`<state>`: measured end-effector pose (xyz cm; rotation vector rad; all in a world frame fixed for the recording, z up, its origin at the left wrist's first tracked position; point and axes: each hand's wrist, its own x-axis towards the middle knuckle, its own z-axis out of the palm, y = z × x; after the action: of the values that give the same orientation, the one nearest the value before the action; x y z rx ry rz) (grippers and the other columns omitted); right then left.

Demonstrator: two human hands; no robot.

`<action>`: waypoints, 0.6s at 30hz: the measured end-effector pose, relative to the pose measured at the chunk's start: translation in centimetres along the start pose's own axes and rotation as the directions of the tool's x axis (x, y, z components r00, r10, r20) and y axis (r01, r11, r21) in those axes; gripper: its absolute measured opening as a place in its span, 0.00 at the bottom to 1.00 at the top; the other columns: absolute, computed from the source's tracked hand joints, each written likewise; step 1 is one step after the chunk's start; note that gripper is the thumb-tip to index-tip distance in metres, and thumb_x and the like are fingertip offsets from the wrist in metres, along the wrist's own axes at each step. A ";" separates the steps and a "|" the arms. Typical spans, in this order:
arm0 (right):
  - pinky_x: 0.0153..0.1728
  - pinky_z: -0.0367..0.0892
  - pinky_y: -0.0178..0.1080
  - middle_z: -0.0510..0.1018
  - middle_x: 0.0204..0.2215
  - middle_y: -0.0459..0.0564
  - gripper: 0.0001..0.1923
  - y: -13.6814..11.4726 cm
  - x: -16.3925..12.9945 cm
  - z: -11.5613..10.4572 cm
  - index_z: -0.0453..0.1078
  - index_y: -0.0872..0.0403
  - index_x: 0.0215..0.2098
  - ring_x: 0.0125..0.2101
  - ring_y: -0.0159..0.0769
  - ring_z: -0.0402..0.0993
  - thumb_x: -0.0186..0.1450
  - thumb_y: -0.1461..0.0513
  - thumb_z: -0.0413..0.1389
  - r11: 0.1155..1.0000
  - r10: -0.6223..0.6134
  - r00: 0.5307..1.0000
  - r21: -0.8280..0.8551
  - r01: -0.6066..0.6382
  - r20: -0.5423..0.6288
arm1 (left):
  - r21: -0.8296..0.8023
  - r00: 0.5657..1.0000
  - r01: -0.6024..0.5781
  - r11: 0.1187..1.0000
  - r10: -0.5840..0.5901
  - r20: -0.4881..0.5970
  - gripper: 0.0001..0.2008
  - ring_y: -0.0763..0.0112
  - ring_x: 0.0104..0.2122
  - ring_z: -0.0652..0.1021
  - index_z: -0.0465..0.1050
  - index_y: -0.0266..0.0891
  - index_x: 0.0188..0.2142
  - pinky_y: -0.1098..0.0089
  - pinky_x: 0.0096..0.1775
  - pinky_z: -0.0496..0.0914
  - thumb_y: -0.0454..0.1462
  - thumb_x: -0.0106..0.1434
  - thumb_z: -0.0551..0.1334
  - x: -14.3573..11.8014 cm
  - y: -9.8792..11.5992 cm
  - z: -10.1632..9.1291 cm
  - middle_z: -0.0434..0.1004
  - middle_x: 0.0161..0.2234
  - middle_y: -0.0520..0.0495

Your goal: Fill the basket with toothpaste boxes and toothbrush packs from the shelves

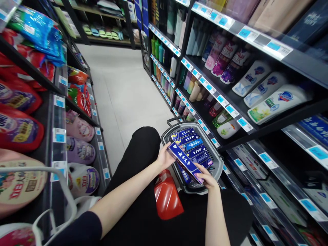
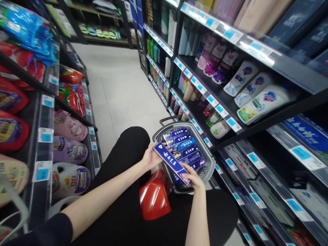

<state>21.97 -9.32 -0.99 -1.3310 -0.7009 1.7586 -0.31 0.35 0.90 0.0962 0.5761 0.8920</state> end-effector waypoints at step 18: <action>0.52 0.58 0.55 0.63 0.56 0.58 0.35 6.9 5.5 -2.1 0.59 0.53 0.56 0.56 0.55 0.58 0.50 0.63 0.60 0.487 -0.262 0.826 -0.807 -0.334 -0.500 | 0.472 0.965 0.223 0.853 -0.124 -0.231 0.18 0.65 0.28 0.76 0.71 0.38 0.35 0.66 0.34 0.67 0.48 0.52 0.66 2.3 -1.7 -4.3 0.80 0.34 0.41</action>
<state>21.43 -8.34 -10.00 -2.4505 -1.3012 0.8082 -0.19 0.37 -4.25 0.4209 0.9747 0.5602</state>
